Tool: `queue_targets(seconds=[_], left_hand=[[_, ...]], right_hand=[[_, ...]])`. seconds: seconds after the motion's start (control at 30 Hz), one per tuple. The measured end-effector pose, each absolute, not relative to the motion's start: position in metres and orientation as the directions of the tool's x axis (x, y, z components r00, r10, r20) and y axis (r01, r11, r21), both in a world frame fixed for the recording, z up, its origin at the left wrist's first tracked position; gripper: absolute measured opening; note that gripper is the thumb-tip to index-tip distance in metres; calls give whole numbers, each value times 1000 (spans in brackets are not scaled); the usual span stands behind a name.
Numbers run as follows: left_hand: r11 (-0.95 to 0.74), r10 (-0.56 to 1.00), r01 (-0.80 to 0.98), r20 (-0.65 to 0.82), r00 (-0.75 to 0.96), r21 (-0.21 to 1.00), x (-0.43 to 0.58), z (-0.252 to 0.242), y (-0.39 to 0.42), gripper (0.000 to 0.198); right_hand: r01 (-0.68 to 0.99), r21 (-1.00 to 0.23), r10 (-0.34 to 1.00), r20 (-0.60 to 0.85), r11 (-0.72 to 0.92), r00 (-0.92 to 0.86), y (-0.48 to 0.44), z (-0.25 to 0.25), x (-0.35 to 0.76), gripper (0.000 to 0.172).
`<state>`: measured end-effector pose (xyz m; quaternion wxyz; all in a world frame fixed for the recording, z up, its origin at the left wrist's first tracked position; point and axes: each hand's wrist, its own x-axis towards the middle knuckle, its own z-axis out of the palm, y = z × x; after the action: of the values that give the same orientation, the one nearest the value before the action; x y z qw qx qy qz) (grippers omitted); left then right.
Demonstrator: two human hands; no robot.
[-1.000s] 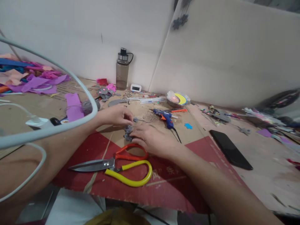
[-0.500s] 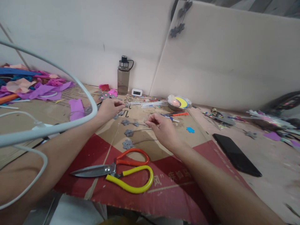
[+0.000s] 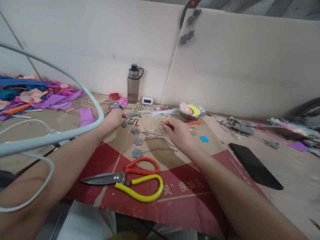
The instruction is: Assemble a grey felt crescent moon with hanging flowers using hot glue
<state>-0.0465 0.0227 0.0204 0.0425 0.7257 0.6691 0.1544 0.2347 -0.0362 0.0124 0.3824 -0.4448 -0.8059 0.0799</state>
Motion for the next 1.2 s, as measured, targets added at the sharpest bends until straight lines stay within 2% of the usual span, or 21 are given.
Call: queue_targets(seconds=[0.2, 0.37, 0.43, 0.53, 0.63, 0.73, 0.9, 1.0, 1.1, 1.2], left_hand=[[-236, 971, 956, 3, 240, 176, -53, 24, 24, 30], [-255, 967, 952, 54, 250, 170, -53, 25, 24, 20], [-211, 977, 951, 57, 204, 225, -52, 31, 20, 15], [-107, 993, 905, -3, 119, 411, -50, 45, 11, 10], [-84, 993, 729, -7, 122, 679, -43, 56, 2, 20], [-154, 979, 533, 56, 196, 832, -30, 58, -5, 25], [-318, 924, 444, 170, 343, 837, -3, 50, -17, 27], [-326, 914, 409, 172, 368, 853, 9, 45, -23, 30], [-287, 915, 386, 133, 380, 877, 15, 41, -26, 27], [-250, 911, 373, 86, 403, 893, 17, 37, -26, 25]], right_hand=[[667, -437, 767, 546, 604, -336, -33, 7, 235, 15], [670, -439, 777, 522, 598, -351, -33, 4, 234, 15], [664, -460, 789, 505, 589, -350, -35, 5, 233, 15], [633, -526, 814, 472, 569, -339, -36, 6, 232, 14], [551, -643, 846, 418, 532, -330, -35, 1, 229, 13], [403, -765, 860, 393, 502, -325, -35, -5, 223, 12], [163, -882, 874, 381, 441, -300, -43, -6, 208, 30], [36, -927, 885, 346, 375, -313, -49, -7, 201, 35], [8, -935, 889, 335, 355, -310, -50, -9, 198, 32], [38, -925, 892, 352, 377, -285, -50, -10, 199, 21]])
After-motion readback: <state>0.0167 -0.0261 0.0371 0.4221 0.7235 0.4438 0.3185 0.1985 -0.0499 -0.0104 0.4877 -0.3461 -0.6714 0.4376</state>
